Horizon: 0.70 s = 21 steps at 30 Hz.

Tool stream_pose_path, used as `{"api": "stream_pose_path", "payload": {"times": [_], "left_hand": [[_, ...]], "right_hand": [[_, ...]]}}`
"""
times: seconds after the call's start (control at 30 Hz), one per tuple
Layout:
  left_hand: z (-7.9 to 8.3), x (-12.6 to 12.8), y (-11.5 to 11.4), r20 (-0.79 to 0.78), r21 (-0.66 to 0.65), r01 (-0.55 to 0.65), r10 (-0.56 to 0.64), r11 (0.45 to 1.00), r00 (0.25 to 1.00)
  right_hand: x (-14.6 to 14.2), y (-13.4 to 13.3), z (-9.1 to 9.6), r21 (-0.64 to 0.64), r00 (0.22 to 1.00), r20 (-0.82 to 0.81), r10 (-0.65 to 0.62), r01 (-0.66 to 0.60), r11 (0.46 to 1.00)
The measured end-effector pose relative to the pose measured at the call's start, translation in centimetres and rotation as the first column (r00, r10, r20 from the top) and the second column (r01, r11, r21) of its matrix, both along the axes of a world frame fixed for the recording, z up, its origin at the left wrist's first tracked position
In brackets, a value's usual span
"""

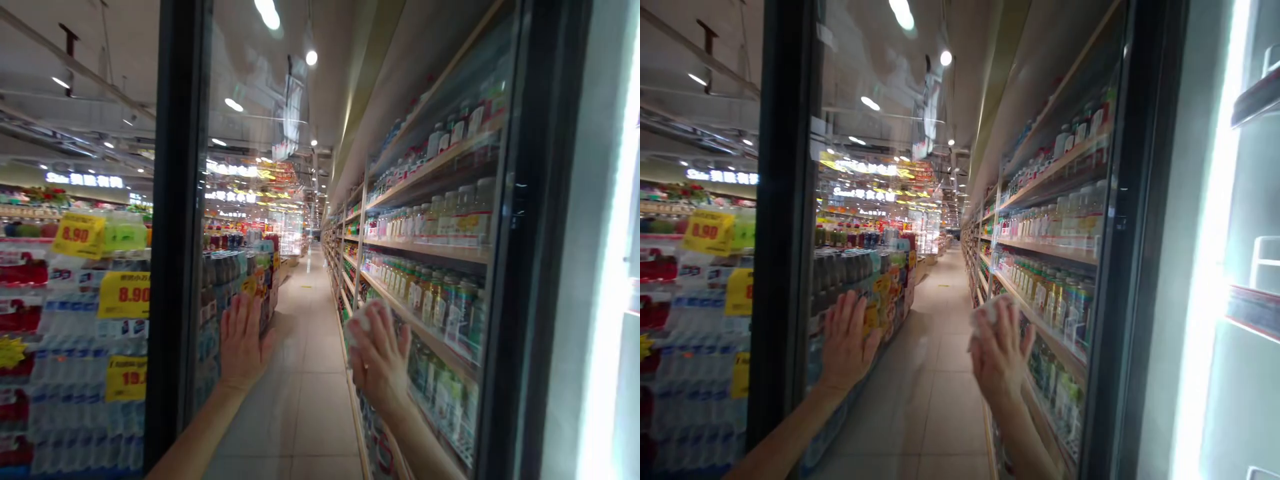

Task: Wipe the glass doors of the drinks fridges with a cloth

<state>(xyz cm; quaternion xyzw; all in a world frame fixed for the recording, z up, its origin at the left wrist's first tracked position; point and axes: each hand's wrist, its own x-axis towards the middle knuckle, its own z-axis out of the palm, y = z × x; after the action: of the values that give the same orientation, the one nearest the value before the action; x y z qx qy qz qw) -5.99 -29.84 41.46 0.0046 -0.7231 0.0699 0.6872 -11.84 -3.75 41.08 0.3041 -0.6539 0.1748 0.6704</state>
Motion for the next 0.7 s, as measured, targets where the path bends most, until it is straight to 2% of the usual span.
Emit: {"api": "stream_pose_path", "payload": {"times": [0.03, 0.1, 0.17, 0.23, 0.3, 0.37, 0.4, 0.47, 0.53, 0.6, 0.63, 0.7], "left_hand": [[-0.1, 0.0, 0.0, 0.002, 0.005, 0.002, -0.002, 1.0, 1.0], [-0.2, -0.1, 0.0, 0.008, 0.015, -0.003, 0.003, 1.0, 1.0], [-0.3, -0.1, 0.0, 0.009, 0.02, -0.014, 0.014, 1.0, 1.0], [-0.3, -0.2, 0.0, 0.003, 0.015, -0.025, 0.025, 1.0, 1.0], [-0.2, -0.2, -0.1, -0.012, 0.003, -0.026, 0.026, 1.0, 1.0], [-0.2, -0.2, -0.2, -0.03, -0.016, -0.016, 0.016, 1.0, 0.999], [-0.2, -0.3, -0.3, -0.041, -0.023, -0.011, 0.01, 1.0, 0.999], [-0.2, -0.4, -0.4, -0.06, -0.037, -0.002, 0.0, 0.999, 0.998], [-0.3, -0.5, -0.5, -0.063, -0.04, 0.002, -0.005, 0.999, 0.998], [-0.3, -0.6, -0.5, -0.062, -0.036, 0.004, -0.007, 0.999, 0.998], [-0.3, -0.6, -0.5, -0.062, -0.035, 0.006, -0.008, 0.999, 0.998], [-0.2, -0.6, -0.6, -0.063, -0.034, 0.011, -0.013, 0.999, 0.998]], "right_hand": [[-0.5, 1.5, 0.5, -0.127, 0.998, 0.027, -0.055, 0.058, 0.99], [-1.5, 4.3, 1.6, -0.362, 0.99, 0.066, -0.125, 0.141, 0.921], [-1.9, 5.3, 1.9, -0.451, 0.987, 0.071, -0.142, 0.158, 0.878], [-1.4, 3.8, 1.1, -0.355, 0.991, 0.056, -0.12, 0.132, 0.926], [-0.7, 1.3, 0.0, -0.159, 0.998, 0.02, -0.063, 0.066, 0.985], [-0.4, 0.0, -0.6, -0.04, 1.0, -0.002, -0.018, 0.017, 0.999], [-0.6, 0.4, -0.5, -0.053, 1.0, -0.01, -0.021, 0.02, 0.998], [-1.6, 2.7, 0.3, -0.199, 0.997, -0.016, -0.076, 0.071, 0.977], [-2.8, 5.6, 1.4, -0.386, 0.991, -0.009, -0.134, 0.121, 0.914], [-3.3, 7.1, 1.9, -0.494, 0.989, -0.001, -0.147, 0.128, 0.86], [-3.2, 6.9, 1.7, -0.499, 0.99, 0.003, -0.144, 0.126, 0.858], [-2.3, 4.9, 0.8, -0.405, 0.993, -0.001, -0.12, 0.109, 0.908]]}}
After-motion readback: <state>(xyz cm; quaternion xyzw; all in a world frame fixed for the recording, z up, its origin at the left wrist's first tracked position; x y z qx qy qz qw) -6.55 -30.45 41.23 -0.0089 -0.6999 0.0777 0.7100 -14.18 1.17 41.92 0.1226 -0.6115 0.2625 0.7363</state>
